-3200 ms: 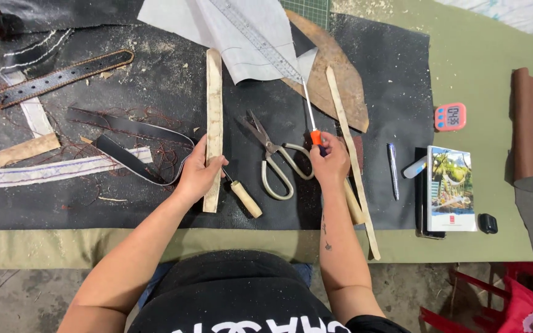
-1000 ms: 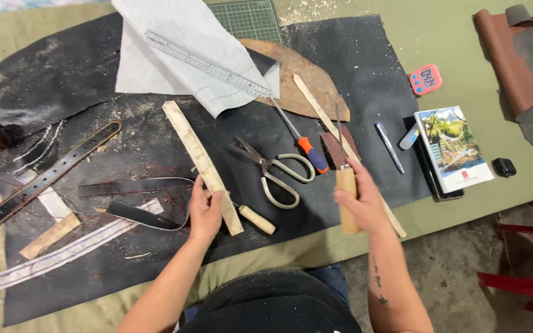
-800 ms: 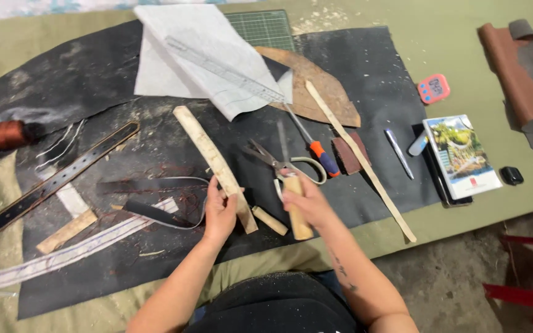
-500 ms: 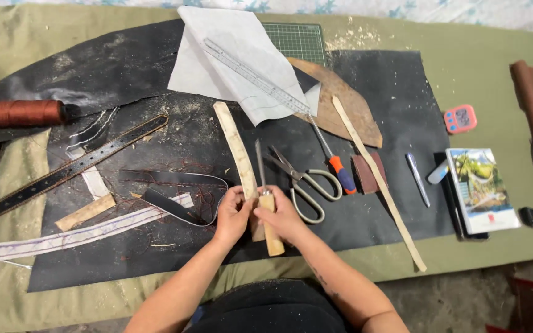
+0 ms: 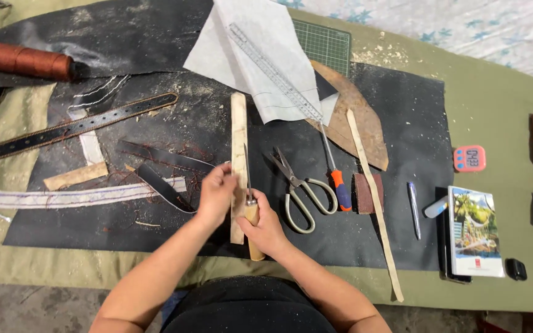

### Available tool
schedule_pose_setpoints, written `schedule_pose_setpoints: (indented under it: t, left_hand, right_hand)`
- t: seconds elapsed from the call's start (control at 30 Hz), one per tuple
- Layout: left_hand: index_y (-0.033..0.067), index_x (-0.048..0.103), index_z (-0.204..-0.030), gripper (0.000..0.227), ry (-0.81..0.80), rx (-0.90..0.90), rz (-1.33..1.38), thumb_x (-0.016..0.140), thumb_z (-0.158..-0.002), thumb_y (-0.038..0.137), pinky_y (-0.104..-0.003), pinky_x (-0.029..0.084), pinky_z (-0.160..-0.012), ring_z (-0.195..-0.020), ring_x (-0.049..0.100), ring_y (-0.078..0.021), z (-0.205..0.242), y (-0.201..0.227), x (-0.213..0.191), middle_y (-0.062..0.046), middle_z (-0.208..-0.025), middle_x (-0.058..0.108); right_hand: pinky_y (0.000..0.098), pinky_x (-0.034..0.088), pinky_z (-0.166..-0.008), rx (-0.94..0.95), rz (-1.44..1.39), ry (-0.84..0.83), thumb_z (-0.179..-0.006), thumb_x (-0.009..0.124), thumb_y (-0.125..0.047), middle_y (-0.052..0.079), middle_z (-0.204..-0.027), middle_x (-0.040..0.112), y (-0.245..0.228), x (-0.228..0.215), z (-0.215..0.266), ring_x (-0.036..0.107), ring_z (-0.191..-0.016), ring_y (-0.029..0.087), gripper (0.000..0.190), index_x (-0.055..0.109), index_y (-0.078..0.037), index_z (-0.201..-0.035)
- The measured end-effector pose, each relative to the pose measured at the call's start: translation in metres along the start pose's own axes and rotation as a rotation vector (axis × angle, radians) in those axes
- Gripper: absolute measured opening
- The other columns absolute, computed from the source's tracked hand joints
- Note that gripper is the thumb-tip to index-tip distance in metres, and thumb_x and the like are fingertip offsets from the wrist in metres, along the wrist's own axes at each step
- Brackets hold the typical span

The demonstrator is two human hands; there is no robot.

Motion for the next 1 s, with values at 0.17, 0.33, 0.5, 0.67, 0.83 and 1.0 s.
schedule_pose_setpoints:
  t: [0.17,0.33,0.5,0.67,0.83,1.0]
  left_hand:
    - [0.0013,0.063,-0.123,0.030,0.072,-0.021,0.197,0.060,-0.093,0.001,-0.024,0.059,-0.068,-0.074,0.068,-0.0132,-0.027,0.070,-0.012,-0.007,-0.091,0.071]
    - [0.0025,0.058,-0.125,0.030,0.058,0.014,0.380,0.060,-0.096,0.002,-0.024,0.065,-0.065,-0.075,0.075,-0.0145,-0.041,0.109,-0.014,-0.009,-0.091,0.073]
    - [0.0031,0.054,-0.138,0.037,-0.117,-0.030,0.169,0.058,-0.101,0.009,-0.033,0.059,-0.076,-0.088,0.072,-0.0228,-0.026,0.098,0.018,-0.016,-0.105,0.072]
    - [-0.0039,0.043,-0.144,0.051,-0.157,-0.046,0.174,0.059,-0.097,0.004,-0.033,0.058,-0.079,-0.088,0.071,-0.0220,-0.019,0.049,0.024,-0.016,-0.100,0.070]
    - [-0.0059,0.036,-0.148,0.057,-0.035,-0.081,0.123,0.061,-0.099,0.005,-0.034,0.053,-0.079,-0.087,0.066,-0.0203,-0.022,0.005,-0.014,-0.015,-0.098,0.066]
    - [-0.0023,0.032,-0.152,0.072,0.013,-0.082,0.065,0.072,-0.095,0.015,-0.030,0.050,-0.081,-0.095,0.061,-0.0182,-0.024,0.006,-0.028,-0.011,-0.107,0.059]
  right_hand:
    - [0.0512,0.052,-0.100,-0.065,-0.020,0.012,-0.079,0.077,-0.011,0.023,-0.123,0.070,0.009,-0.011,0.012,0.066,-0.119,0.036,0.071,0.052,-0.017,-0.145]
    - [0.0490,0.052,-0.099,-0.106,-0.056,-0.008,-0.078,0.078,-0.006,0.021,-0.121,0.073,0.017,-0.024,0.031,0.066,-0.115,0.027,0.068,0.056,-0.011,-0.142]
    - [0.0508,0.054,-0.097,-0.091,-0.017,-0.028,-0.079,0.076,-0.004,0.023,-0.119,0.073,0.009,-0.033,0.040,0.068,-0.115,0.031,0.066,0.056,-0.009,-0.142]
    - [0.0431,0.057,-0.092,-0.045,-0.036,-0.098,-0.073,0.082,-0.007,0.013,-0.113,0.077,0.040,-0.019,0.040,0.070,-0.108,0.022,0.066,0.063,-0.016,-0.136]
    - [0.0430,0.057,-0.087,0.010,0.004,-0.136,-0.073,0.080,-0.012,0.012,-0.105,0.078,0.024,-0.005,0.038,0.071,-0.101,0.020,0.059,0.067,-0.018,-0.130]
    - [0.0432,0.057,-0.084,0.001,0.084,-0.125,-0.075,0.078,-0.012,0.015,-0.104,0.077,0.015,-0.004,0.039,0.073,-0.099,0.026,0.057,0.067,-0.021,-0.130]
Point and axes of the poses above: each hand's wrist, its own z-axis away from the middle knuckle, its own x-axis out of the palm, y = z × x, the point moved 10 cm from there along -z, towards the middle knuckle
